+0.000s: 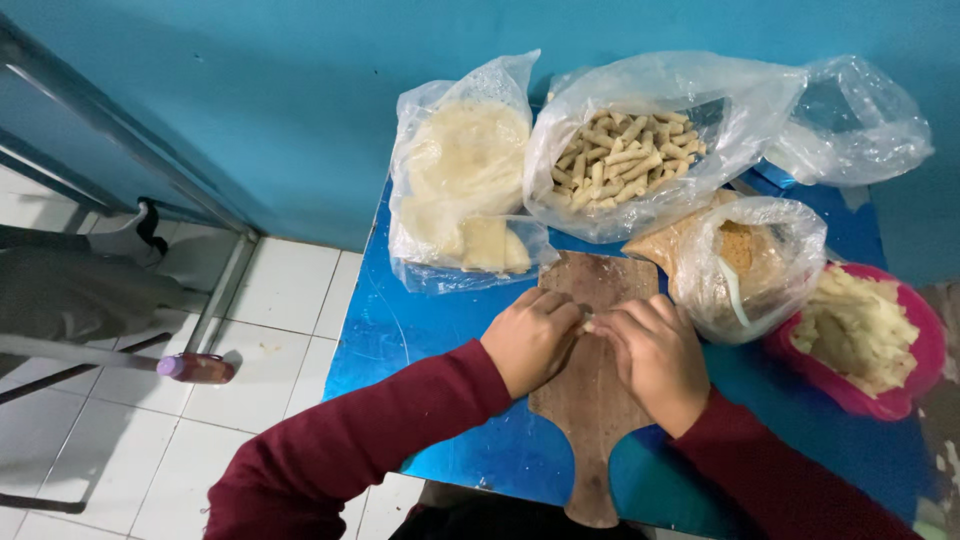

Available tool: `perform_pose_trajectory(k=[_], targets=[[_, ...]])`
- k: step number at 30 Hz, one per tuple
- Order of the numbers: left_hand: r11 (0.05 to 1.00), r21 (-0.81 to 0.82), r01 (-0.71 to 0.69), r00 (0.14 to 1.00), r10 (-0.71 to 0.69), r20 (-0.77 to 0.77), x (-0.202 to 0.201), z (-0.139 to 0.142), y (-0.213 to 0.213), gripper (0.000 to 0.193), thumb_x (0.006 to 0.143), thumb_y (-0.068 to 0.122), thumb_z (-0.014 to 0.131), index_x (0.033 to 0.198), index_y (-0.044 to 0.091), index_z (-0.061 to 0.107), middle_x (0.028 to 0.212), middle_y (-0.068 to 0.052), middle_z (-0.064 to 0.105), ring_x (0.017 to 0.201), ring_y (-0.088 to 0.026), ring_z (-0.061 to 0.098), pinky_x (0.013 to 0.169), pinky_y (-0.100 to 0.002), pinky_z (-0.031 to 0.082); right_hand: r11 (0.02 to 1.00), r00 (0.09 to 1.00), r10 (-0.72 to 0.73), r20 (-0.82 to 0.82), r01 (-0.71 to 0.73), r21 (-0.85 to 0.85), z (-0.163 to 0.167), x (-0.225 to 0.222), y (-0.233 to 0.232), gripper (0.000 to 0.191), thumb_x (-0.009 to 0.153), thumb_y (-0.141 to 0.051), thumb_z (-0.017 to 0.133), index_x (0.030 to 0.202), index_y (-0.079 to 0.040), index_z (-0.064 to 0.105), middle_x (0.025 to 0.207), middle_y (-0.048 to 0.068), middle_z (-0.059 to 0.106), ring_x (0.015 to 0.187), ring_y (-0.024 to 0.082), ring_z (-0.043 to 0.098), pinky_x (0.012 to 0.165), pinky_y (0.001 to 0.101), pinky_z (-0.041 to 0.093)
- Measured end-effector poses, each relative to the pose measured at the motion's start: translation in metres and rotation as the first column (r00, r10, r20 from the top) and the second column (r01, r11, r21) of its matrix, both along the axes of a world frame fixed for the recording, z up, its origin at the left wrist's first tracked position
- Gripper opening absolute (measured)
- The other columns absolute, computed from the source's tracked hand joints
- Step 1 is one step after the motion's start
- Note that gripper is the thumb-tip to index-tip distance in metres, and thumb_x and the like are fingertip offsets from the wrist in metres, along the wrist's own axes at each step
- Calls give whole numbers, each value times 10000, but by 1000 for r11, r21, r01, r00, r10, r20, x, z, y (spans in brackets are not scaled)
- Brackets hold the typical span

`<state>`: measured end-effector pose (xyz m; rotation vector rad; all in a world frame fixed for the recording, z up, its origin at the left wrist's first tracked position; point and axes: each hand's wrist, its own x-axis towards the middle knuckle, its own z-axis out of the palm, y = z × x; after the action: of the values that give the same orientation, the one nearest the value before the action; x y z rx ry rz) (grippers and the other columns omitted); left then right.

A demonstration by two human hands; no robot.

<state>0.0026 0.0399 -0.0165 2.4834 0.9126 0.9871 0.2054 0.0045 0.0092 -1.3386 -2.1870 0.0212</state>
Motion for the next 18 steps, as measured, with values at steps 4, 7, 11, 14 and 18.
perform_pose_trajectory(k=[4, 7, 11, 14, 18], targets=[[992, 125, -24, 999, 27, -22, 6, -4, 9, 197, 891, 97, 673, 1081, 45, 685, 1038, -133, 667, 967, -343, 614, 865, -421, 521, 991, 996, -23, 92, 11, 130, -4, 0, 1, 235, 858, -123, 659, 1070, -123, 761, 1011, 10, 689, 922, 272, 594, 788, 429, 445], [989, 139, -42, 998, 47, -39, 5, -6, 13, 155, 902, 111, 667, 1043, 51, 686, 1016, -126, 663, 968, -342, 615, 873, -430, 512, 988, 981, -34, 191, 4, 153, -6, 0, 1, 292, 824, -129, 660, 1094, -137, 772, 1013, -11, 687, 950, 252, 609, 793, 437, 445], [983, 12, -183, 970, 182, -164, -13, -7, 22, 142, 937, 153, 645, 1016, 42, 682, 1016, -157, 662, 962, -358, 626, 856, -449, 508, 985, 979, -92, 181, 62, 163, -9, 2, 11, 245, 853, -256, 705, 1057, -138, 770, 1076, -7, 701, 952, 265, 604, 769, 447, 433], [948, 43, -314, 918, 315, -240, -43, -3, 39, 159, 896, 110, 617, 1028, 70, 697, 1023, -149, 671, 1013, -357, 630, 906, -439, 516, 993, 990, -105, 94, 99, 71, -11, 7, 28, 218, 840, -298, 721, 1001, -162, 777, 1125, 3, 697, 987, 303, 591, 807, 450, 443], [914, 175, -366, 915, 388, -112, -73, 12, 63, 449, 830, 25, 581, 1270, 15, 670, 1142, -139, 665, 1079, -349, 609, 947, -418, 517, 985, 986, -132, 104, 119, 126, -10, 10, 44, 129, 926, -232, 696, 1012, -166, 766, 1155, 32, 710, 1045, 329, 606, 887, 464, 467]])
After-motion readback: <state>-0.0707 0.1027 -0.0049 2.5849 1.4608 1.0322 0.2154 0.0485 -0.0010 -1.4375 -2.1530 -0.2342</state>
